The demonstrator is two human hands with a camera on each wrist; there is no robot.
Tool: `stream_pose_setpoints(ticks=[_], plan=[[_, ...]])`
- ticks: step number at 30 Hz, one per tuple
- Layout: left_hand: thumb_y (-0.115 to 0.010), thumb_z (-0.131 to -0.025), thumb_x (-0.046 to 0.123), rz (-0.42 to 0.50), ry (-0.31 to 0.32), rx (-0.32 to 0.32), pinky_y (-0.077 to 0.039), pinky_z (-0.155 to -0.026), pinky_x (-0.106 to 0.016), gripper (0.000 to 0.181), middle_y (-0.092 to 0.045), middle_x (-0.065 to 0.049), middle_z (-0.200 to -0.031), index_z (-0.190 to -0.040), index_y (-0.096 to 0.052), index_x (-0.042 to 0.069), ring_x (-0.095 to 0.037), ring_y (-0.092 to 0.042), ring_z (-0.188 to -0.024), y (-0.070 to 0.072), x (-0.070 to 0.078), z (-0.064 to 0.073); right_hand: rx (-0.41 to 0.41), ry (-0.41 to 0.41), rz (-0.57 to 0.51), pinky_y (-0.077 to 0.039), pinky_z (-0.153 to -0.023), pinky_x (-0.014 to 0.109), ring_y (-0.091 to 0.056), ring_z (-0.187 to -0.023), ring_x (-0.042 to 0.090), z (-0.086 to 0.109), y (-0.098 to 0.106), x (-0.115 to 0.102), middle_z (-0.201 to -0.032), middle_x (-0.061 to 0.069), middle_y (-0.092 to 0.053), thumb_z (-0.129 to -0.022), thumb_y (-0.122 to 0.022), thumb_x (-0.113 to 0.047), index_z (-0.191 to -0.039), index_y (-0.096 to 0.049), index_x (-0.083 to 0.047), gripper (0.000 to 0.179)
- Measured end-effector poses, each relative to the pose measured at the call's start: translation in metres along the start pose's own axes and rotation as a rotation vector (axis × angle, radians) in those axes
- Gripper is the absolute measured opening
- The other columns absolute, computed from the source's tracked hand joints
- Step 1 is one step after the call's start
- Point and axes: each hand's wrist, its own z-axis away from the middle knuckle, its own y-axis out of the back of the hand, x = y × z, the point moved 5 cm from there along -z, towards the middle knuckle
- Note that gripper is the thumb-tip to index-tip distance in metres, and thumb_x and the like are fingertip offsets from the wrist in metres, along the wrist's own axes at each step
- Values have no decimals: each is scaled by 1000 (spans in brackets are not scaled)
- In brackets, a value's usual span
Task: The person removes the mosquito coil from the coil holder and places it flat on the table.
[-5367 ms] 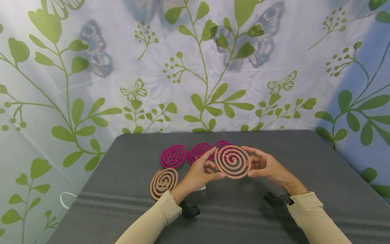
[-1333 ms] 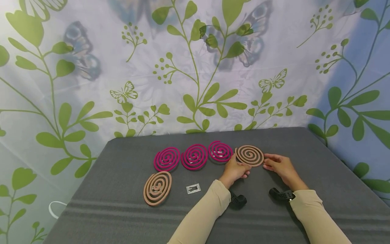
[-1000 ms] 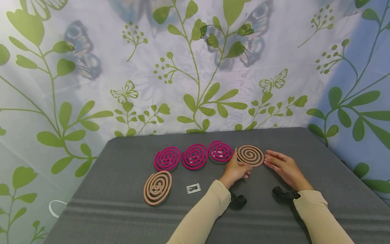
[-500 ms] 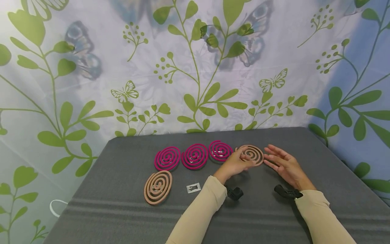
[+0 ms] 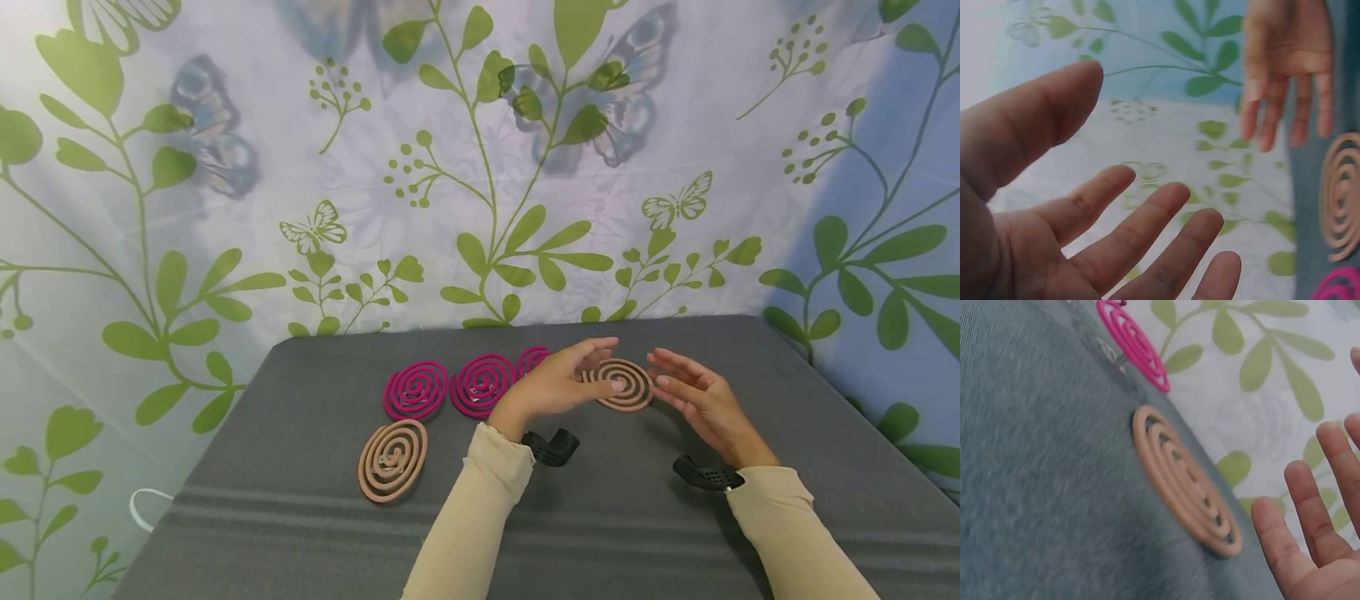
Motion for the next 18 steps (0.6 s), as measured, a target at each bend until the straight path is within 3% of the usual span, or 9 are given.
stream_pose_setpoints(ticks=[8, 18], plan=[[-72, -107, 22, -84, -143, 49, -46, -115, -35, 64, -57, -5, -160, -164, -47, 15, -14, -56, -143, 17, 33, 26, 20, 5, 188, -54, -100, 19, -65, -124, 3, -4, -18, -18, -138, -14, -69, -108, -60, 5, -156, -57, -7, 50], [-74, -105, 16, -101, -333, 156, -54, -103, -29, 52, -64, -4, -152, -155, -59, 10, -13, -63, -136, 32, 55, 56, -64, 57, 437, -54, -96, 18, -66, -124, 5, -6, -49, -49, -141, -15, -68, -106, -64, 5, -156, -59, -15, 55]])
